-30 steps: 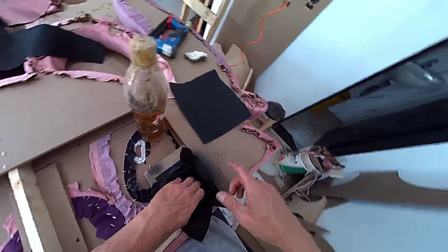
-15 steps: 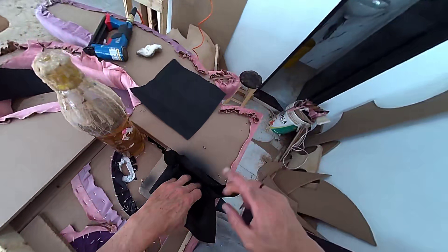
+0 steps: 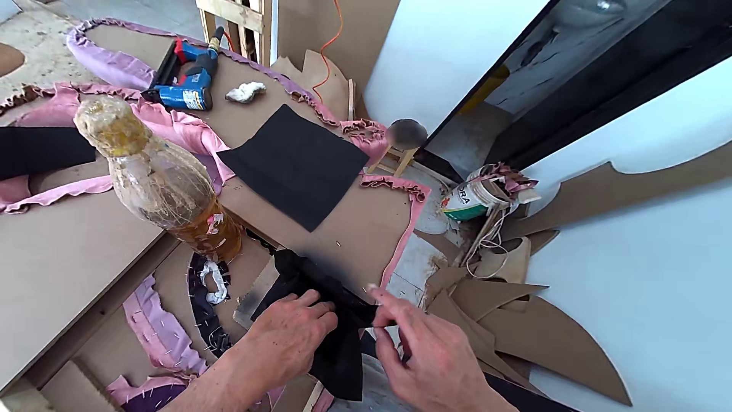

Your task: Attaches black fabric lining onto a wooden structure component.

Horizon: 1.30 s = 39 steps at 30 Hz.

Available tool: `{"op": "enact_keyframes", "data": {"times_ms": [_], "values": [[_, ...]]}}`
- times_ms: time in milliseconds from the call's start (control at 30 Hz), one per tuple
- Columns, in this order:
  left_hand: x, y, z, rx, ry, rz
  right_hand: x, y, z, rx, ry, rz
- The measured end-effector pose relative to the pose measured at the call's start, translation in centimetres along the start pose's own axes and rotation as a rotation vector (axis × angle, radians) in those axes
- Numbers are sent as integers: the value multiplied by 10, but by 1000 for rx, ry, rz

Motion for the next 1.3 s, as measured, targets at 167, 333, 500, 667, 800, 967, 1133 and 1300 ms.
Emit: {"op": "enact_keyframes", "data": {"times_ms": [167,333,500,667,800,967,1133,1300], "values": [[-2,3,-3,-3,-97,36,18,-11,-11,-209,68,-205],[0,-1,-4,28,-155,57,16,-29,-22,25,291,-436],[-2,6,-4,10,-247,98,20,-48,-16,72,352,-653],[2,-2,-2,109,-251,74,30,-43,-8,-19,334,-552],[1,-5,-2,117,-268,54,57,-17,-12,-27,284,-361],[-4,-8,-8,89,-266,97,71,-10,-44,-48,426,-284],[-6,-7,-7,67,-191,126,69,-12,-42,-12,385,-280],[-4,-7,-8,24,-177,124,76,-26,-25,-102,366,-360]]}}
Point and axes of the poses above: each hand's wrist, its own x-axis towards the middle knuckle, its own z-axis out of the back of the hand, y = z × x, the point moved 7 cm from there along x, towards the middle knuckle, and after that the axes turned 13 degrees about x, right-handed, at the moved point
